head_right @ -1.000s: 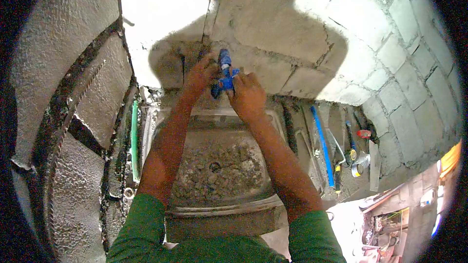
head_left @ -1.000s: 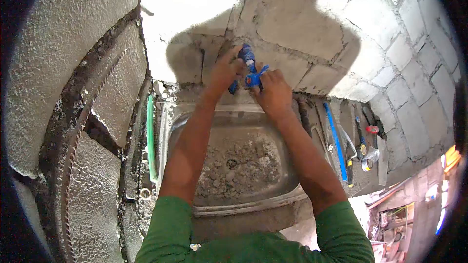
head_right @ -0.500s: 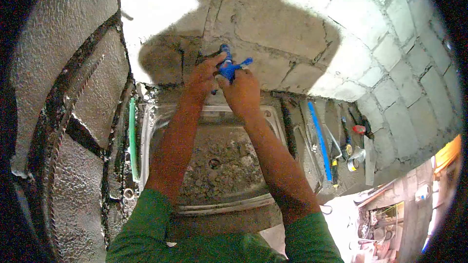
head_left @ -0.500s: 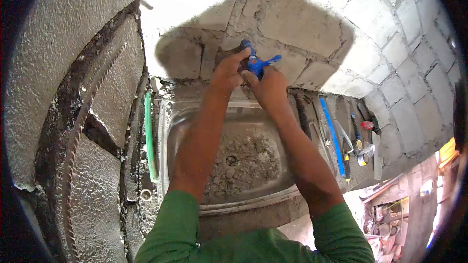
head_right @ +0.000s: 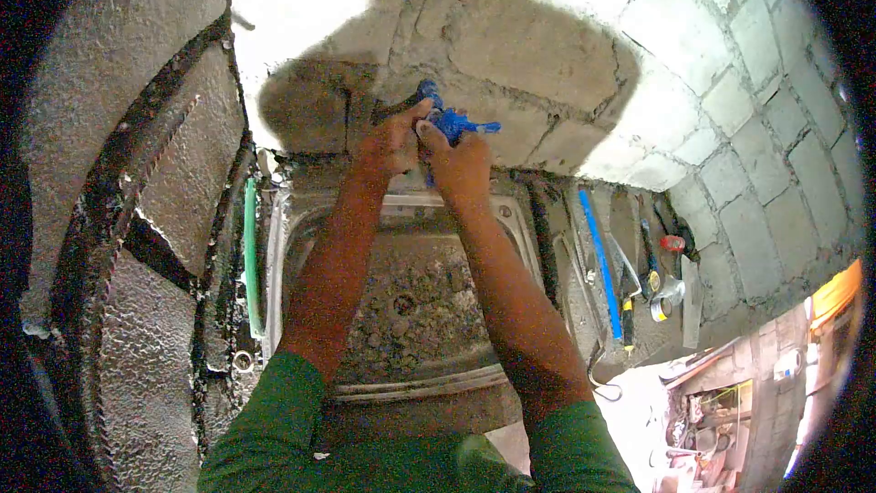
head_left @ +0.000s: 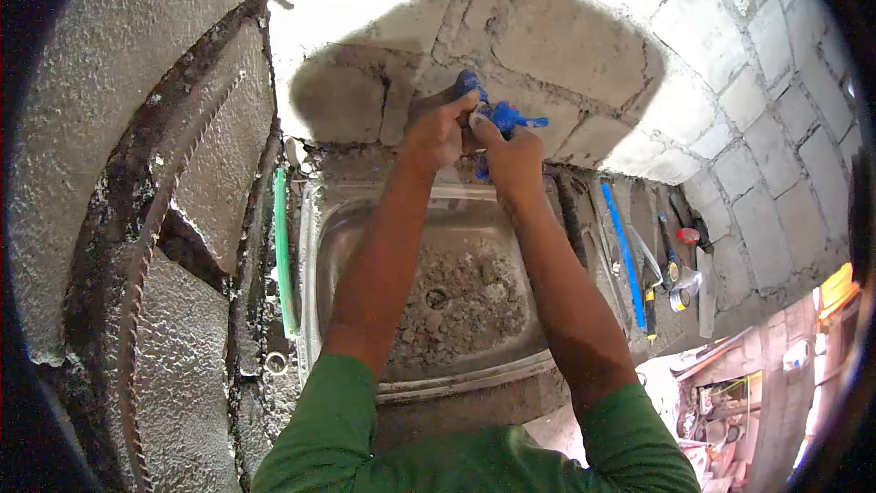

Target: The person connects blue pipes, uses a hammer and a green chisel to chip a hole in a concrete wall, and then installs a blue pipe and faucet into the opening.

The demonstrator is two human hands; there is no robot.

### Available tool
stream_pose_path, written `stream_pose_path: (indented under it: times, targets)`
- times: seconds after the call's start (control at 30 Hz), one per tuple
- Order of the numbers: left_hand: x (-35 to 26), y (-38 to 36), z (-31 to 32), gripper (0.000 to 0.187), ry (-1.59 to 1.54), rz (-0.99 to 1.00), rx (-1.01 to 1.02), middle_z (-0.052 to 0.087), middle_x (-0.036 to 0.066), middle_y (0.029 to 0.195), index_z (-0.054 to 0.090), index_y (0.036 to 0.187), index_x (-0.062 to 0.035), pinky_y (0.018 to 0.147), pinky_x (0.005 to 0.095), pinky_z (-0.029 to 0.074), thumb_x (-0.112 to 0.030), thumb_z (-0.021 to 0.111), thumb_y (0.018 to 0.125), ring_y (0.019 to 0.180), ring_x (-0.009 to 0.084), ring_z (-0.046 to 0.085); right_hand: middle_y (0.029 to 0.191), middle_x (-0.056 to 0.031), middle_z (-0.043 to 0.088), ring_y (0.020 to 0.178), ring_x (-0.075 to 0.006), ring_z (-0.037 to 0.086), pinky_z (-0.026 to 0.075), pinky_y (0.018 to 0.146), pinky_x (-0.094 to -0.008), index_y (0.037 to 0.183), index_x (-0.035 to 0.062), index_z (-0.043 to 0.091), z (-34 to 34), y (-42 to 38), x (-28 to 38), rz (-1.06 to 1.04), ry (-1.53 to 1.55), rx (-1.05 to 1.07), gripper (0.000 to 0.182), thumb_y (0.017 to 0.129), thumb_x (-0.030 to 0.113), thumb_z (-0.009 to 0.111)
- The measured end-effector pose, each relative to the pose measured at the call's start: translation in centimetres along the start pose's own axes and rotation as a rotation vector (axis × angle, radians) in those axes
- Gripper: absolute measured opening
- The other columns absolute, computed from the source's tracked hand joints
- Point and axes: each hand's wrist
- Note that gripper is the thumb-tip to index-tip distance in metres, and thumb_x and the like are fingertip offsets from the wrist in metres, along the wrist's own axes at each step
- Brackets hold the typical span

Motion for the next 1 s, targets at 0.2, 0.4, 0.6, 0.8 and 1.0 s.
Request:
stream_pose_path:
  times: [0.2,0.4,0.6,0.8,1.0]
  targets:
    - [-0.1,-1.2,-1.4,0.038,1.439,0.546,-0.058,0.065,0.011,0.113,0.053,0.129,-0.0028,0.089,0.0378,0.050,-0.018,0.054,0.095,0.103,0.0221,0.062,0.060,-0.0196,0.062,0.057,-0.0301,0.062,0.048,0.057,-0.0415,0.075,-0.0052,0.067,0.6,0.5,-2.2,-0.033,0.071,0.074,0.063,0.086,0.057,0.060]
    - [0.3,-0.8,1.6,0.018,0.244,0.222,-0.162,0.062,-0.004,0.083,0.064,0.095,-0.0141,0.067,0.0282,0.051,-0.032,0.066,0.091,0.075,0.0109,0.059,0.079,-0.0168,0.065,0.076,-0.0262,0.067,0.051,0.066,-0.0395,0.107,0.0072,0.061,-2.2,-0.8,1.2,0.453,0.407,0.492,0.031,0.090,0.033,0.060]
    - [0.6,-1.2,1.5,0.023,0.309,0.221,-0.150,0.066,0.002,0.087,0.064,0.095,-0.0092,0.066,0.0287,0.052,-0.032,0.066,0.091,0.074,0.0133,0.062,0.096,-0.0134,0.068,0.086,-0.0231,0.067,0.052,0.077,-0.0351,0.109,0.0010,0.064,-7.5,-2.2,-3.4,-0.373,-0.301,-0.212,0.029,0.088,0.021,0.064]
    - [1.4,-4.0,5.1,0.021,0.405,0.543,-0.180,0.066,0.005,0.088,0.063,0.096,-0.0058,0.063,0.0307,0.055,-0.027,0.063,0.094,0.071,0.0163,0.064,0.103,-0.0188,0.068,0.096,-0.0239,0.066,0.049,0.087,-0.0328,0.110,0.0004,0.065,-6.4,0.4,-4.2,-0.503,-0.193,0.071,0.028,0.087,0.016,0.065]
    - [1.6,1.4,-3.3,0.021,0.345,0.293,-0.201,0.068,0.006,0.093,0.063,0.098,-0.0036,0.070,0.0308,0.056,-0.024,0.064,0.094,0.078,0.0173,0.066,0.096,-0.0176,0.068,0.086,-0.0214,0.066,0.050,0.079,-0.0322,0.108,0.0001,0.065,-4.6,0.5,-5.7,-0.414,-0.101,0.049,0.026,0.087,0.014,0.061]
Point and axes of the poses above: each hand's wrist, its own y-axis towards the middle knuckle, its own z-axis out of the palm, x = y × z
